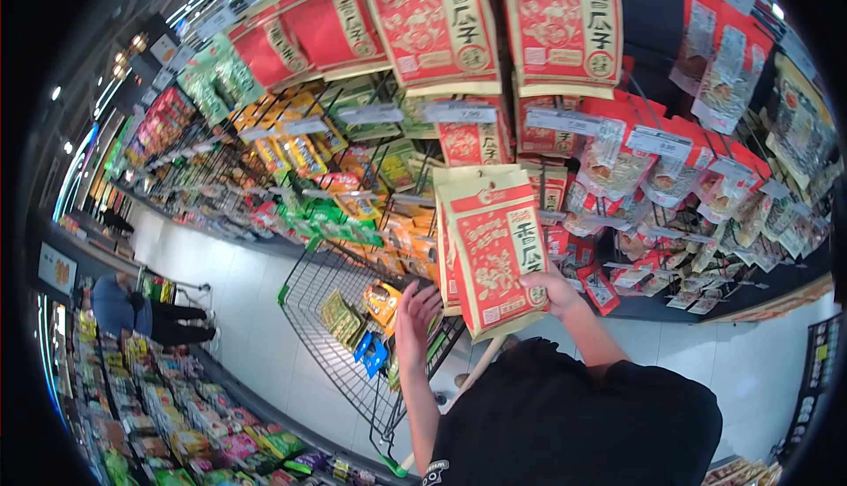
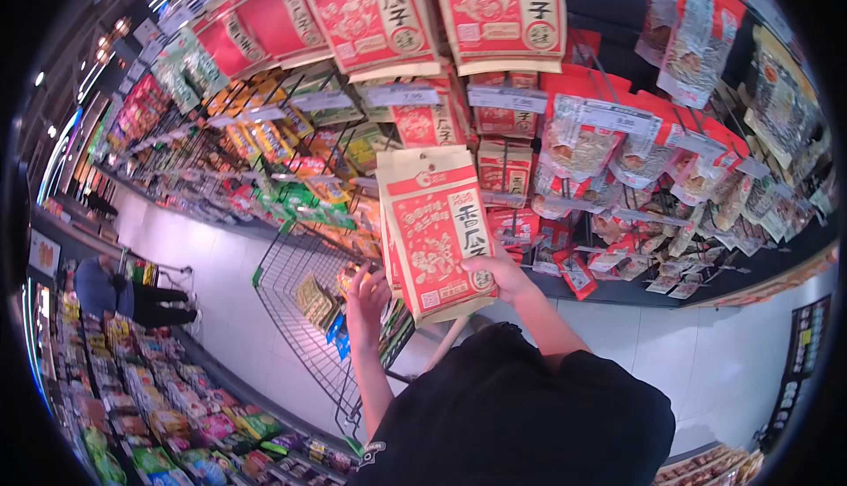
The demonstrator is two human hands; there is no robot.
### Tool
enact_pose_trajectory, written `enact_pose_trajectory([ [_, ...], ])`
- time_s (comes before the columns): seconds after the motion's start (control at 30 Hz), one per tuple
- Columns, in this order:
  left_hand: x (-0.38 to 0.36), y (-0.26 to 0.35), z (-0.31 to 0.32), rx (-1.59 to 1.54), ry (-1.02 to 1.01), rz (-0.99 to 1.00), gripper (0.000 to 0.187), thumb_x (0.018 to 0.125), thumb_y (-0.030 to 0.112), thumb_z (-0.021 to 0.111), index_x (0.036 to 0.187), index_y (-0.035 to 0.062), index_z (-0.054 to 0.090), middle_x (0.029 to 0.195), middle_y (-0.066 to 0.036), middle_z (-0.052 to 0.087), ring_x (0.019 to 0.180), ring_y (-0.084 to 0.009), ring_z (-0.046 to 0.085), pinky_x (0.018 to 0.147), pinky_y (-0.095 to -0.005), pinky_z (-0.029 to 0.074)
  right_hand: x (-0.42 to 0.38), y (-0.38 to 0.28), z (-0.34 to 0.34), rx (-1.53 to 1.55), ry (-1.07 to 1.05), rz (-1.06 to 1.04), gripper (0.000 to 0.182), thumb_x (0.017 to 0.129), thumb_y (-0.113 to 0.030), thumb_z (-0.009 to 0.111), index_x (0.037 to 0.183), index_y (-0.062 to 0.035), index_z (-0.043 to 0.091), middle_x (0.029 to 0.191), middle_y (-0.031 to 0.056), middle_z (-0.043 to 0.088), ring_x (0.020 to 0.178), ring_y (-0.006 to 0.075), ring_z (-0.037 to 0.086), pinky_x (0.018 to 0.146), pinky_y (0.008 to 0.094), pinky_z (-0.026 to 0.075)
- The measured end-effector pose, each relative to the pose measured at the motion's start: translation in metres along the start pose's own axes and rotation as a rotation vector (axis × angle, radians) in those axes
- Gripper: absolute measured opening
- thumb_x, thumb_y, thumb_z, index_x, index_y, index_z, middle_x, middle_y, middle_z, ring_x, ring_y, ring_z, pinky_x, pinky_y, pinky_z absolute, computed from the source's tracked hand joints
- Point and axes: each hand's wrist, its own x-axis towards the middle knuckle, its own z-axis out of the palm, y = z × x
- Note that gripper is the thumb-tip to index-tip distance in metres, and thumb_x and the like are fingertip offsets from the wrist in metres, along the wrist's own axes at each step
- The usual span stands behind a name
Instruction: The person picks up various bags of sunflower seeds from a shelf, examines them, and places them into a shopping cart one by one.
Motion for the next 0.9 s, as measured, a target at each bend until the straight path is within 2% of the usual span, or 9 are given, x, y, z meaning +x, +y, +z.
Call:
enact_pose_trajectory([
  [0.03, 0.002, 0.010, 0.006, -0.074, -0.012, -0.004, 0.056, 0.098, 0.040, 0.037, 0.138, 0.0010, 0.030, 0.129, -0.017, 0.048, 0.114, -0.0271, 0.053, 0.096, -0.0375, 0.042, 0.003, 0.009, 0.001, -0.027, -0.025, 0.038, 0.060, 0.071, -0.002, 0.065, 0.127, -0.0012, 0.044, 0.110, 0.0100, 0.060, 0.100, 0.0181, 0.060, 0.087, 0.0320, 0.048],
  [0.07, 0.004, 0.016, 0.012, 0.019, 0.024, 0.005, 0.053, 0.096, 0.038, 0.042, 0.137, 0.0057, 0.034, 0.126, -0.016, 0.051, 0.108, -0.0249, 0.057, 0.093, -0.0355, 0.044, 0.007, 0.021, -0.001, -0.051, -0.052, 0.081, 0.060, 0.072, -0.003, 0.065, 0.127, -0.0013, 0.044, 0.110, 0.0100, 0.060, 0.100, 0.0179, 0.060, 0.086, 0.0319, 0.048],
  [0.1, 0.006, 0.018, 0.012, 0.220, 0.046, 0.000, 0.049, 0.096, 0.029, 0.046, 0.137, 0.0065, 0.033, 0.121, -0.015, 0.055, 0.103, -0.0203, 0.059, 0.088, -0.0322, 0.046, 0.010, 0.032, -0.003, -0.076, -0.080, 0.126, 0.059, 0.072, -0.003, 0.065, 0.127, -0.0015, 0.044, 0.111, 0.0099, 0.060, 0.100, 0.0177, 0.060, 0.086, 0.0317, 0.048],
  [0.17, 0.001, 0.028, 0.017, 0.308, -0.001, -0.080, 0.049, 0.094, 0.008, 0.049, 0.138, 0.0038, 0.030, 0.123, -0.014, 0.055, 0.107, -0.0165, 0.056, 0.090, -0.0293, 0.045, 0.010, 0.047, -0.003, -0.078, -0.112, 0.231, 0.058, 0.074, -0.004, 0.065, 0.128, -0.0015, 0.044, 0.112, 0.0093, 0.060, 0.100, 0.0169, 0.060, 0.086, 0.0311, 0.048],
  [0.2, -0.001, 0.015, 0.003, 0.293, 0.087, -0.238, 0.051, 0.091, 0.003, 0.052, 0.138, 0.0061, 0.032, 0.121, -0.011, 0.056, 0.105, -0.0139, 0.056, 0.088, -0.0279, 0.046, 0.011, 0.051, -0.002, -0.094, -0.125, 0.242, 0.057, 0.074, -0.004, 0.065, 0.127, -0.0013, 0.044, 0.112, 0.0091, 0.060, 0.100, 0.0168, 0.060, 0.086, 0.0310, 0.048],
  [0.33, -0.014, -0.010, 0.004, 0.205, 0.241, -0.182, 0.044, 0.091, 0.009, 0.057, 0.132, 0.0049, 0.041, 0.118, -0.008, 0.058, 0.101, -0.0134, 0.057, 0.084, -0.0284, 0.048, 0.013, 0.063, -0.002, -0.180, -0.130, 0.281, 0.053, 0.076, -0.005, 0.064, 0.126, -0.0014, 0.047, 0.110, 0.0085, 0.061, 0.099, 0.0167, 0.060, 0.086, 0.0311, 0.047],
  [0.47, -0.015, -0.027, -0.009, 0.284, 0.336, -0.135, 0.039, 0.089, 0.009, 0.060, 0.125, 0.0012, 0.047, 0.114, -0.008, 0.060, 0.099, -0.0134, 0.058, 0.083, -0.0288, 0.048, 0.020, 0.074, -0.005, -0.169, -0.105, 0.330, 0.053, 0.076, -0.006, 0.065, 0.127, -0.0039, 0.047, 0.111, 0.0075, 0.061, 0.099, 0.0162, 0.060, 0.087, 0.0315, 0.047],
  [0.63, -0.016, -0.022, -0.008, 0.156, 0.381, -0.040, 0.038, 0.088, 0.007, 0.060, 0.123, -0.0003, 0.048, 0.109, -0.009, 0.062, 0.093, -0.0131, 0.061, 0.079, -0.0276, 0.050, 0.024, 0.083, 0.002, -0.076, -0.086, 0.320, 0.053, 0.077, -0.003, 0.064, 0.127, -0.0037, 0.046, 0.110, 0.0078, 0.061, 0.098, 0.0165, 0.061, 0.084, 0.0317, 0.049],
  [0.9, -0.013, -0.014, -0.017, 0.118, 0.498, -0.060, 0.035, 0.088, 0.010, 0.061, 0.120, -0.0010, 0.049, 0.107, -0.010, 0.063, 0.090, -0.0141, 0.062, 0.077, -0.0275, 0.051, 0.030, 0.084, 0.009, 0.075, 0.010, 0.376, 0.045, 0.079, -0.001, 0.063, 0.121, -0.0029, 0.049, 0.108, 0.0110, 0.062, 0.094, 0.0201, 0.064, 0.083, 0.0355, 0.052],
])
